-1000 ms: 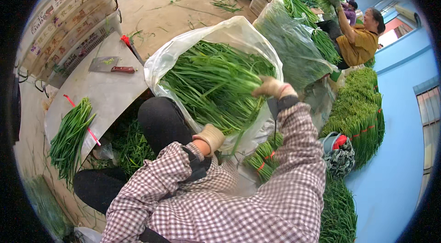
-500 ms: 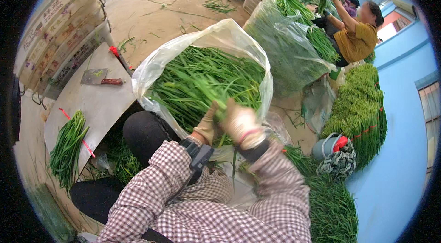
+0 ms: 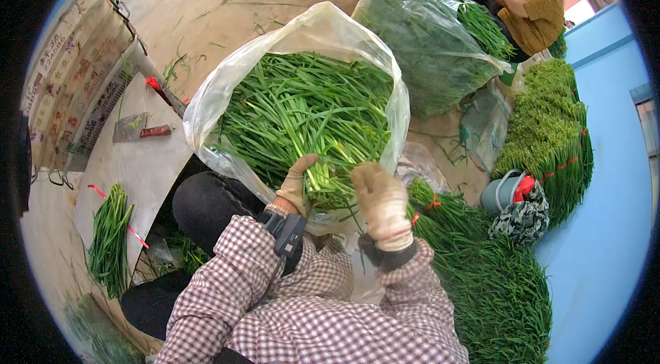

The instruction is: Trimming, bundling, and cutting green onions or chives in a warehouse setting.

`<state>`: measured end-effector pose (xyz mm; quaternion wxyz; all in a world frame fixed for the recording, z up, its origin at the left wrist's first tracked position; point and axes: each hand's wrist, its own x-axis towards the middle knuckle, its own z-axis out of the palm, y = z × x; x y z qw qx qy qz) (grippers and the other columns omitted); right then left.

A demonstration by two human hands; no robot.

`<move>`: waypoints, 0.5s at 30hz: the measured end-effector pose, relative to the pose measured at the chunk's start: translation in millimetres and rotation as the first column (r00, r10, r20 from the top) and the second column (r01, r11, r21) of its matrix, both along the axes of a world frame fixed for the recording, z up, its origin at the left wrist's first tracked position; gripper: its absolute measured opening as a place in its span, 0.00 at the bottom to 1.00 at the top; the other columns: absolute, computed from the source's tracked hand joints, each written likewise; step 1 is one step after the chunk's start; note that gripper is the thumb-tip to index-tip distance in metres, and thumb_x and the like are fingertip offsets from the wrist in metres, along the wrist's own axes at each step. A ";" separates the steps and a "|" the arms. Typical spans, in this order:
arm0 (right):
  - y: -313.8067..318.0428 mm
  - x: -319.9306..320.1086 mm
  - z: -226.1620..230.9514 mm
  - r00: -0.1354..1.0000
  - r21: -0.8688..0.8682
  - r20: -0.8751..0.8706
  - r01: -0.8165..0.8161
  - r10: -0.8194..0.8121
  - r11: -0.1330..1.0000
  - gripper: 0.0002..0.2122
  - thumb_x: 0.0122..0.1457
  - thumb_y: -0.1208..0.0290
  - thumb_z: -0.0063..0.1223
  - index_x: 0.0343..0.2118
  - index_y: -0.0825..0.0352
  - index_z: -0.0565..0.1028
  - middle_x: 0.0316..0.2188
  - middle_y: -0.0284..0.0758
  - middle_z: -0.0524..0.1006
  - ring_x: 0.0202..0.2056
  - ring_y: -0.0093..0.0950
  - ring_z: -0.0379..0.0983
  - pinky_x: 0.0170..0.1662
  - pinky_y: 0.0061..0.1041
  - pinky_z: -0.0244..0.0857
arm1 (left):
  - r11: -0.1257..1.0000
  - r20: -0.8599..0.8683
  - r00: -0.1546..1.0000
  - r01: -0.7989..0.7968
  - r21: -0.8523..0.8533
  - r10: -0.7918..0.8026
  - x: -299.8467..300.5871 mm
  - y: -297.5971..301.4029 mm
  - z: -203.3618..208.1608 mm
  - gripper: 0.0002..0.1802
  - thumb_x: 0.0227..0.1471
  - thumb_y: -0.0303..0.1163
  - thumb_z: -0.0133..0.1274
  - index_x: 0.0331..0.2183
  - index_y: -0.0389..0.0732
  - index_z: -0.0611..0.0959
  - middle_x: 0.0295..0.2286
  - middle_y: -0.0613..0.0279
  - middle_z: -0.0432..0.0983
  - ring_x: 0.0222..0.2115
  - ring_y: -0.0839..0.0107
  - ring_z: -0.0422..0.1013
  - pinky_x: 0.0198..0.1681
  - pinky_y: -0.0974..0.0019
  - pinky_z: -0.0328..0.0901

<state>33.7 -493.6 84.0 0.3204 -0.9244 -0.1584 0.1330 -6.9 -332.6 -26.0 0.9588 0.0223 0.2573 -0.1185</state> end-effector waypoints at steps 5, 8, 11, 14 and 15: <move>15.8 32.9 -37.6 0.999 -0.411 -0.050 -0.028 0.008 0.911 0.18 0.57 0.59 0.53 0.47 0.65 0.74 0.40 0.46 0.78 0.43 0.44 0.74 0.47 0.37 0.66 | 0.998 0.025 0.999 0.038 -0.053 -0.037 -2.1 2.9 -2.1 0.21 0.50 0.41 0.56 0.40 0.34 0.80 0.34 0.51 0.80 0.31 0.59 0.77 0.39 0.54 0.74; 13.5 37.7 -85.2 0.993 -0.246 -0.116 -0.050 0.022 0.968 0.15 0.55 0.69 0.54 0.45 0.69 0.73 0.37 0.47 0.78 0.42 0.44 0.74 0.42 0.36 0.67 | 1.000 0.033 0.999 0.019 0.009 -0.019 -3.2 3.5 -0.4 0.20 0.50 0.40 0.57 0.41 0.35 0.80 0.33 0.52 0.80 0.30 0.60 0.77 0.39 0.54 0.73; 39.4 7.1 -50.4 0.975 -0.412 -0.030 -0.212 0.220 0.886 0.20 0.47 0.74 0.57 0.47 0.66 0.72 0.35 0.45 0.78 0.39 0.44 0.74 0.40 0.36 0.69 | 0.977 -0.073 0.996 -0.036 0.209 0.053 -9.0 6.8 13.7 0.20 0.48 0.39 0.59 0.40 0.36 0.80 0.32 0.53 0.80 0.30 0.61 0.77 0.37 0.56 0.74; 28.4 3.8 -69.3 0.952 -0.297 0.041 -0.278 0.303 0.913 0.19 0.48 0.72 0.57 0.46 0.65 0.73 0.33 0.47 0.78 0.37 0.45 0.75 0.38 0.38 0.69 | 0.999 0.038 0.999 -0.013 -0.034 0.014 -5.5 8.4 0.8 0.18 0.48 0.36 0.60 0.38 0.34 0.79 0.33 0.52 0.80 0.30 0.62 0.78 0.35 0.59 0.76; 29.8 5.1 -63.8 0.953 -0.300 0.042 -0.274 0.300 0.914 0.19 0.48 0.72 0.57 0.46 0.65 0.73 0.33 0.47 0.78 0.37 0.45 0.75 0.38 0.38 0.69 | 1.000 0.082 0.996 -0.025 -0.012 0.026 -4.7 7.7 2.4 0.17 0.49 0.35 0.60 0.38 0.34 0.79 0.33 0.52 0.80 0.30 0.62 0.78 0.35 0.59 0.76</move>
